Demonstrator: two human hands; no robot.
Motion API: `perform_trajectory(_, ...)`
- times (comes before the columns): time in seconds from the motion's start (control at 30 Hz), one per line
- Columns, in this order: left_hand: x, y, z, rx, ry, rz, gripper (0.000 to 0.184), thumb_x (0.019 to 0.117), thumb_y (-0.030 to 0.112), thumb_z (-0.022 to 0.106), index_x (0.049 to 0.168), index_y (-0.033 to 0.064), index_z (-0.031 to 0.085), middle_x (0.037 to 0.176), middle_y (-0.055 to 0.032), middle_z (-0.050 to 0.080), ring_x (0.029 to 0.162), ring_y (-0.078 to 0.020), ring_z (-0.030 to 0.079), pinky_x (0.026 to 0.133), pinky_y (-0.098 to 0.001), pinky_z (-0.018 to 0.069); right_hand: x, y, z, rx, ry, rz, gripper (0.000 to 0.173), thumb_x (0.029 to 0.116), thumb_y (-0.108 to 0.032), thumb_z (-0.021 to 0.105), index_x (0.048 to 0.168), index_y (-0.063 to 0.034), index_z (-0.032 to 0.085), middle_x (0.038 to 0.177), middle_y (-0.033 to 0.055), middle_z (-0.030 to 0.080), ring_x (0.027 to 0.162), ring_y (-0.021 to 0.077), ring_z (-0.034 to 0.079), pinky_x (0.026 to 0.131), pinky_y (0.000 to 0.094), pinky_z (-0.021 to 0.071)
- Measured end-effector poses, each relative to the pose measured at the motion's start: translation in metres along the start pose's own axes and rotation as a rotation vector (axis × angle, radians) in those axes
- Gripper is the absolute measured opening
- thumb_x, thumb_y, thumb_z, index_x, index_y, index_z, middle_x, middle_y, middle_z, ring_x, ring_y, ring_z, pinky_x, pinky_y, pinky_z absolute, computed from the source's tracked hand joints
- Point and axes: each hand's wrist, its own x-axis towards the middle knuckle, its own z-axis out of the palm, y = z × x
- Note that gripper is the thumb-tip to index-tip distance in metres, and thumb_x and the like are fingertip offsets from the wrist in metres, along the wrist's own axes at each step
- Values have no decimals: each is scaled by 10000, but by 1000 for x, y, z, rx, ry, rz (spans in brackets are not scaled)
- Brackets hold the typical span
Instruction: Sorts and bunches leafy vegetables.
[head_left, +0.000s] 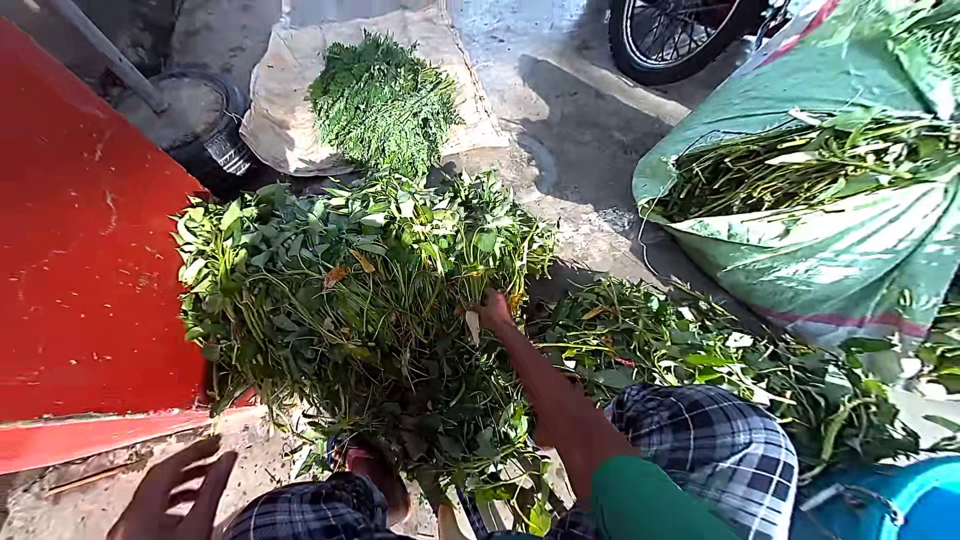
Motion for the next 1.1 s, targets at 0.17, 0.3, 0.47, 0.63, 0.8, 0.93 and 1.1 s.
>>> perform_trajectory(0.17,64,116,74,-244,-224,428,369,990,359,616,1240,100,696,1211,-44,700,1037,-114,693,830,-299,600,-83,11,15,110,85,-135,566,995,-281,669,1430,46,512,1364,249,608,1289,337,584,1133,462,429)
perform_trajectory(0.3,84,160,120,-419,-438,317,262,984,183,667,1207,49,700,1163,-62,718,1006,-134,692,867,-330,584,-124,19,29,-1,-9,-318,604,988,-289,680,1400,117,510,1334,295,608,1222,394,615,1092,508,460)
perform_trajectory(0.47,105,161,156,-539,-284,131,211,1001,99,650,1187,17,704,1118,-114,713,893,-175,707,798,-347,601,-146,6,34,-109,-1,-492,474,998,-280,666,1222,134,612,1242,313,629,1007,419,687,925,534,545)
perform_trajectory(0.63,121,145,177,-704,-265,-5,259,987,73,670,1220,-29,625,1059,-149,693,830,-189,711,723,-324,608,-147,1,40,-206,40,-602,421,1013,-272,637,1245,80,638,1329,299,620,1018,452,709,854,563,574)
perform_trajectory(0.8,127,150,176,-822,-273,-92,202,1016,63,616,1193,-34,630,993,-121,673,764,-161,678,665,-294,584,-140,3,46,-186,311,-805,272,948,-180,698,1148,-4,753,1042,263,715,914,447,719,785,596,581)
perform_trajectory(0.93,131,141,179,-873,-287,-71,107,1018,8,580,1114,-31,609,909,-78,656,721,-122,654,650,-267,576,-133,5,39,-214,328,-876,233,961,-178,676,1149,-87,778,983,197,719,948,414,694,840,590,544)
perform_trajectory(1.1,133,129,181,-900,-236,-31,173,1026,-34,512,1179,-67,585,936,-76,675,759,-115,666,684,-280,587,-140,-14,36,-167,313,-831,476,812,-268,799,1240,-69,728,1191,244,689,1099,485,640,923,695,452)
